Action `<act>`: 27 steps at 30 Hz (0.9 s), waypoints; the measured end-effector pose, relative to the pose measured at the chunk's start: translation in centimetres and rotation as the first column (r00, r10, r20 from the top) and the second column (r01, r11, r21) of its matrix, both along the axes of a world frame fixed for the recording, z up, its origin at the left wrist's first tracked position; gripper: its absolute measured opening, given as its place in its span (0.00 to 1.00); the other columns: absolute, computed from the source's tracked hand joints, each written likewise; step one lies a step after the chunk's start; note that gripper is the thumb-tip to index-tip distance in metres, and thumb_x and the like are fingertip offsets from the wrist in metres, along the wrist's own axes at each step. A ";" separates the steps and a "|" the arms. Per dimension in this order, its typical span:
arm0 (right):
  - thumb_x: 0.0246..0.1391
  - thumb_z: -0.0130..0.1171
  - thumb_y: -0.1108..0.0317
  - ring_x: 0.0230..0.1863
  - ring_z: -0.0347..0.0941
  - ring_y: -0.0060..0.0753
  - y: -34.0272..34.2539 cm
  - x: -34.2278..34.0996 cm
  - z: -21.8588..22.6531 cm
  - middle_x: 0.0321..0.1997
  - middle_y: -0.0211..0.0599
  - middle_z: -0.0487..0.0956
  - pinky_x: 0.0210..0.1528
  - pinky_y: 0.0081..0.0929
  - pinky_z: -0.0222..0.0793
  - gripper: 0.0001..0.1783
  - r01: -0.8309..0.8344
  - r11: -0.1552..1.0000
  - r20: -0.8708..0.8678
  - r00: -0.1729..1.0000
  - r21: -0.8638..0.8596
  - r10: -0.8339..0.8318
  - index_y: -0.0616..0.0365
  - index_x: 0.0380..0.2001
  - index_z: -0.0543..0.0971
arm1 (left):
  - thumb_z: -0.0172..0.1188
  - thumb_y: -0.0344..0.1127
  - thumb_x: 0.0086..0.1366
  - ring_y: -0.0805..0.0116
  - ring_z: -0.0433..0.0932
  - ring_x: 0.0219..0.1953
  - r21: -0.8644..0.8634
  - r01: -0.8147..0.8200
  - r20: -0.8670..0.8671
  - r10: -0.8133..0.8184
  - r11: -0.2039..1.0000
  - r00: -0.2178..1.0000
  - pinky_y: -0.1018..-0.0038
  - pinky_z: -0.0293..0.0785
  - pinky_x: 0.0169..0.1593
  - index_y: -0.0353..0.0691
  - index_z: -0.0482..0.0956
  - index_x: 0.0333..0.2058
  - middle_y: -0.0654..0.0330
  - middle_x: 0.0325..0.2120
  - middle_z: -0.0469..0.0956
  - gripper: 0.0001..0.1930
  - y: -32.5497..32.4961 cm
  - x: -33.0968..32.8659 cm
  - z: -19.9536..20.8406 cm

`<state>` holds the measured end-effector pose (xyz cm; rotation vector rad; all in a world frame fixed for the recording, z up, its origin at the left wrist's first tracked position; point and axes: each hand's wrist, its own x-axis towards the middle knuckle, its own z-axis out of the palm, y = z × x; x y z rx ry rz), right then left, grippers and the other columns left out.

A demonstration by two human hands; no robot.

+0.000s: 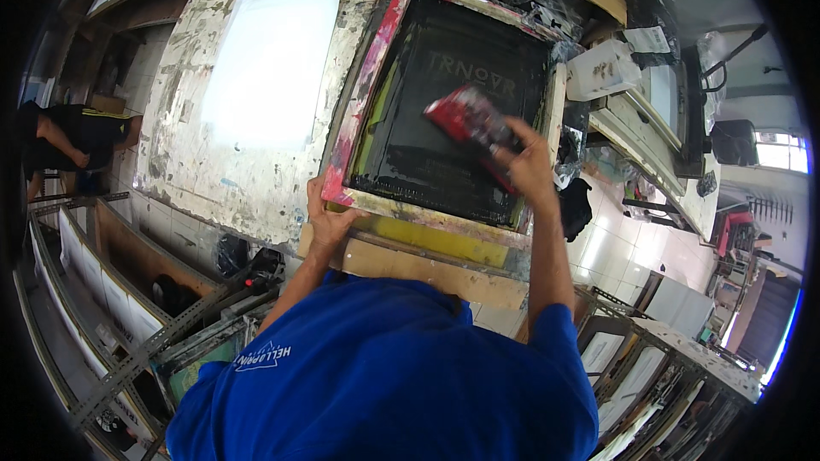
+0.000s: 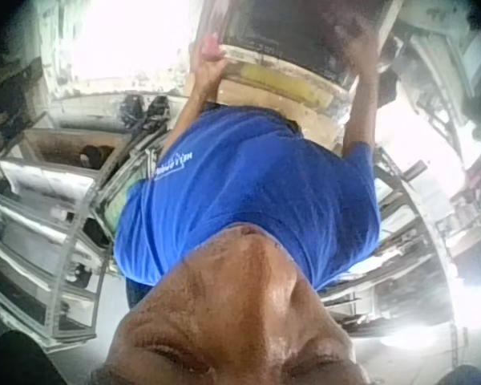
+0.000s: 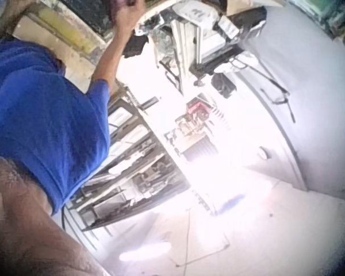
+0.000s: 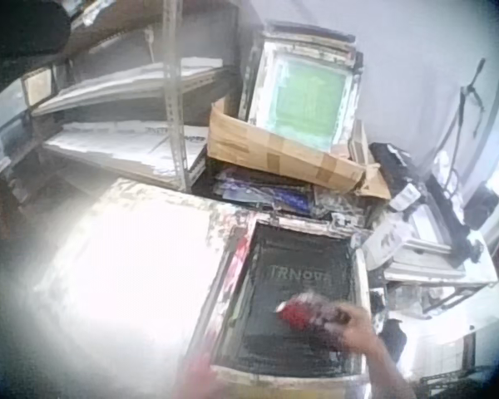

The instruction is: The person performs screen printing by placing sheets of paper on a printing board, lowering a mesh frame, and using a squeegee to spread ink across the stencil.

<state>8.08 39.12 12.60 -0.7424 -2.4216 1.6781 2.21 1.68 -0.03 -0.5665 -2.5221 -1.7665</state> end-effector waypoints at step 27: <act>0.36 0.74 0.71 0.56 0.70 0.43 -11.2 3.1 -1.9 0.49 0.38 0.74 0.60 0.50 0.56 0.51 -0.335 0.538 0.216 0.938 0.773 0.273 0.44 0.69 0.70 | 0.84 0.52 0.32 0.42 0.63 0.65 -0.115 -0.021 -0.160 0.003 0.993 0.987 0.50 0.60 0.68 0.36 0.74 0.61 0.46 0.69 0.64 0.54 0.0 -0.6 0.1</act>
